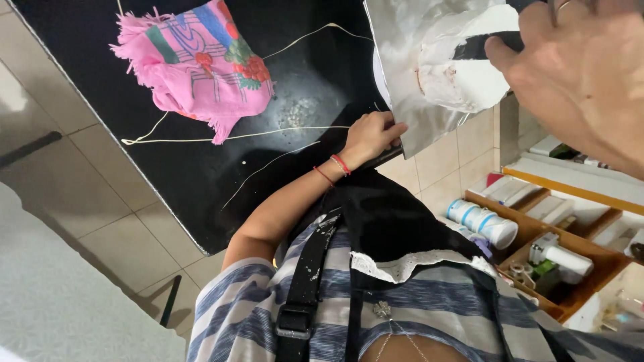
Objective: Frosting a small round cake with white icing using a spatula.
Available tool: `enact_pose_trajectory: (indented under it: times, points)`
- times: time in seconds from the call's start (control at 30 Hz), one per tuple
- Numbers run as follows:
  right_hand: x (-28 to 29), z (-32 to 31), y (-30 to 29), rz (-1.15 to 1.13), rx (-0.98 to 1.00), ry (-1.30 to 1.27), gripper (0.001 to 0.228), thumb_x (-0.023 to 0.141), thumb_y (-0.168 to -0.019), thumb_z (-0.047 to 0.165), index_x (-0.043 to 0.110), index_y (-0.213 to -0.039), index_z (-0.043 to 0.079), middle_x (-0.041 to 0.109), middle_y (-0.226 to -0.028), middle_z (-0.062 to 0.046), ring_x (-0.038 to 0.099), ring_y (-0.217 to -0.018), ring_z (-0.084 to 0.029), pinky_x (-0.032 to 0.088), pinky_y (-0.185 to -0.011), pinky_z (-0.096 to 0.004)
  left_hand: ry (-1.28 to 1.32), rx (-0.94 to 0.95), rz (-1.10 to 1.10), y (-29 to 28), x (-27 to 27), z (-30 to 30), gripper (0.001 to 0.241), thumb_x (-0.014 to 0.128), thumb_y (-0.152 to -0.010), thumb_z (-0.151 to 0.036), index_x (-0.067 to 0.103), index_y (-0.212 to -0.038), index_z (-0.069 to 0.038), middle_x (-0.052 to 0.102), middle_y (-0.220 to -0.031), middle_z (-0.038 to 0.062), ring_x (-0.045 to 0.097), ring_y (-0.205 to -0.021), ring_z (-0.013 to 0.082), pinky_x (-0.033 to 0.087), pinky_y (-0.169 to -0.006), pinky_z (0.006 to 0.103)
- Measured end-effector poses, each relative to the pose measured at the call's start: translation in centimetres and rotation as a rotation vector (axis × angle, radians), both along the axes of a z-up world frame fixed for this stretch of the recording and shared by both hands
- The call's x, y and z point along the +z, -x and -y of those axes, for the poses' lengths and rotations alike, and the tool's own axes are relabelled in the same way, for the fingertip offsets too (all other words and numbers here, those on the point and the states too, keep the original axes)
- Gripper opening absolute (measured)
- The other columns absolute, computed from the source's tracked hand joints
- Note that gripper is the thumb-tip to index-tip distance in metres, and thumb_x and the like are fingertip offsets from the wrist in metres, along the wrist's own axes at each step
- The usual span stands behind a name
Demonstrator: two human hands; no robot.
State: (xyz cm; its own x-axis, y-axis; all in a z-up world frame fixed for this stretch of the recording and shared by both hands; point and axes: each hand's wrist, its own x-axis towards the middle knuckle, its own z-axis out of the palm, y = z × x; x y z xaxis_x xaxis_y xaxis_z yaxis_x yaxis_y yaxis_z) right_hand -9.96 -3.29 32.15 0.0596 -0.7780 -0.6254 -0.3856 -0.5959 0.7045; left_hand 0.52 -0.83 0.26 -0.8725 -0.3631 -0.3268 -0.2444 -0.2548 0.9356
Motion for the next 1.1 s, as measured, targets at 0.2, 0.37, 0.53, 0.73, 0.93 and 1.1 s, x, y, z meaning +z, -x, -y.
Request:
enact_pose_trajectory:
  times: [0.2,0.37,0.53,0.73,0.93,1.1]
  points:
    - [-3.4,0.8,1.2,0.083,0.096,-0.012,0.016,0.063,-0.093,0.029,0.071,-0.107,0.03,0.06,-0.089,0.007,0.064,-0.079,-0.011,0.043,-0.075,-0.03,0.021,0.011,-0.043,0.1,-0.4,0.0,0.031,0.063,-0.092,-0.039,0.077,-0.088,-0.012,0.076,-0.068,-0.004,0.074,-0.06,0.0122,0.056,-0.058,0.03]
    - [-5.4,0.5,2.8,0.061,0.085,-0.042,0.012,0.062,-0.094,0.028,0.071,-0.101,0.029,0.061,-0.093,0.008,0.065,-0.082,-0.01,0.045,-0.079,-0.033,0.084,0.022,-0.031,0.3,-0.6,-0.3,0.03,0.065,-0.092,-0.04,0.078,-0.09,-0.012,0.076,-0.066,-0.003,0.073,-0.061,0.015,0.054,-0.058,0.0324]
    - [-2.8,2.3,0.4,0.009,-0.032,-0.094,0.015,0.061,-0.093,0.025,0.071,-0.103,0.028,0.064,-0.097,0.007,0.068,-0.091,-0.012,0.05,-0.086,-0.036,0.054,0.032,-0.034,0.2,-0.8,-0.4,0.029,0.065,-0.092,-0.039,0.077,-0.09,-0.013,0.075,-0.066,-0.003,0.074,-0.06,0.0172,0.055,-0.058,0.0344]
    - [-2.9,3.8,2.4,0.197,-0.113,-0.008,0.023,0.058,-0.099,0.024,0.075,-0.114,0.018,0.072,-0.107,-0.004,0.073,-0.085,-0.017,0.053,-0.066,-0.032,0.075,0.012,-0.03,0.4,-1.1,-0.5,0.031,0.066,-0.093,-0.039,0.077,-0.087,-0.011,0.076,-0.067,-0.003,0.074,-0.063,0.0179,0.056,-0.06,0.0347]
    - [-5.0,4.0,3.6,0.041,-0.231,-0.114,0.024,0.061,-0.093,0.026,0.073,-0.113,0.028,0.072,-0.105,0.001,0.075,-0.085,-0.017,0.057,-0.061,-0.029,0.056,0.046,-0.049,-0.2,-0.6,-0.2,0.028,0.065,-0.092,-0.038,0.078,-0.092,-0.013,0.075,-0.067,-0.002,0.074,-0.063,0.02,0.055,-0.061,0.0353]
    - [-2.5,3.6,2.0,0.027,-0.136,-0.136,0.03,0.064,-0.084,0.024,0.073,-0.112,0.029,0.069,-0.104,0.004,0.073,-0.09,-0.013,0.057,-0.07,-0.026,0.058,0.069,-0.053,0.1,-0.9,-0.6,0.029,0.066,-0.092,-0.038,0.077,-0.09,-0.011,0.076,-0.069,-0.001,0.074,-0.065,0.0191,0.056,-0.061,0.0345]
